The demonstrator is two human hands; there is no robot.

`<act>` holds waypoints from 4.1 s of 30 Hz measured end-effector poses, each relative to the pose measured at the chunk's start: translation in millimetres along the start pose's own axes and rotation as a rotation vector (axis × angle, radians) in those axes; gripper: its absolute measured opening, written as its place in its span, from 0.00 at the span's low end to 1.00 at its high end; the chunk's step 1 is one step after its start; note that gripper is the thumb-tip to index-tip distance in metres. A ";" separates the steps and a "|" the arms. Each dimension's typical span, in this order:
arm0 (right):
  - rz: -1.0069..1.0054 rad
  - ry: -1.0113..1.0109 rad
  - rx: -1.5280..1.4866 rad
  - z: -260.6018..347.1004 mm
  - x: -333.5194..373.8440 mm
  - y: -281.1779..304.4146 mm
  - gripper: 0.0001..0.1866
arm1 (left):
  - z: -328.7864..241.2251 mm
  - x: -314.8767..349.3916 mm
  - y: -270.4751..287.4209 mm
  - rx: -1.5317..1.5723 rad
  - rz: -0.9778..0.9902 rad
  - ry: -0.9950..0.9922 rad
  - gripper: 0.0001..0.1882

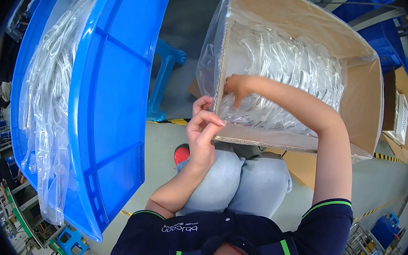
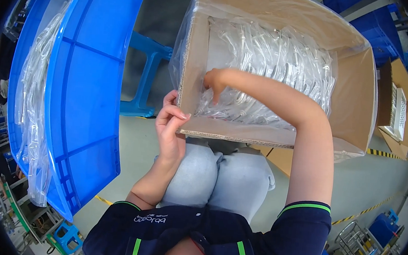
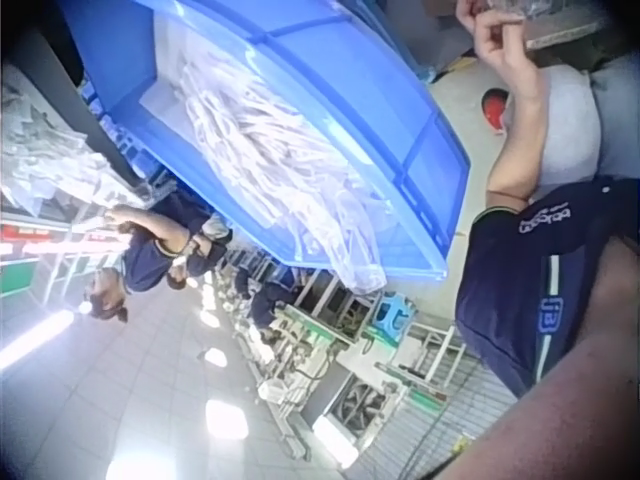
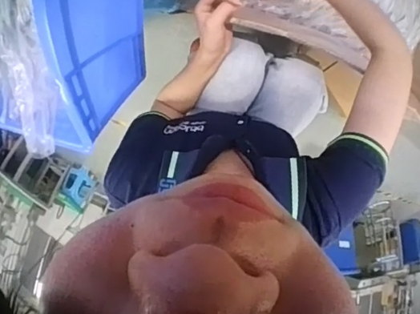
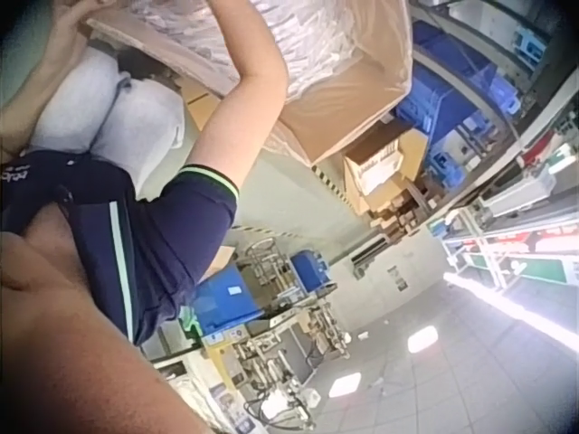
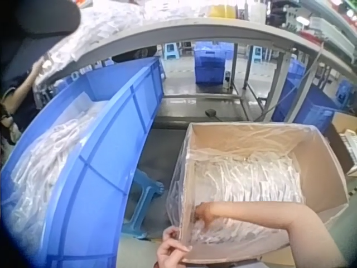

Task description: The person packs plastic-wrapped electronic components into a cardboard box by hand.

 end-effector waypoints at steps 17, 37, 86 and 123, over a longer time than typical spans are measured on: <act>-0.467 -0.088 0.172 -33.7 51.2 16.7 0.32 | 1.1 1.1 2.6 0.016 -0.013 0.036 0.07; -1.082 -0.617 0.587 -107.6 57.9 134.6 0.14 | 4.3 1.1 4.6 0.050 0.002 0.062 0.07; -0.443 -0.711 0.193 -39.9 60.4 16.1 0.40 | 4.6 2.1 -0.7 0.089 0.010 0.100 0.07; -0.797 -0.651 -1.160 -141.8 260.4 -15.0 0.12 | -11.7 13.2 1.9 -0.163 -0.005 -0.115 0.07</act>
Point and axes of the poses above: each hand's wrist, its own x-axis away from the middle knuckle, its own y-axis out of the back of the hand, z = x × y, the point moved 10 cm from there along -x, towards the middle knuckle, and after that the axes turned 7 degrees about -z, right-handed, at the moved point
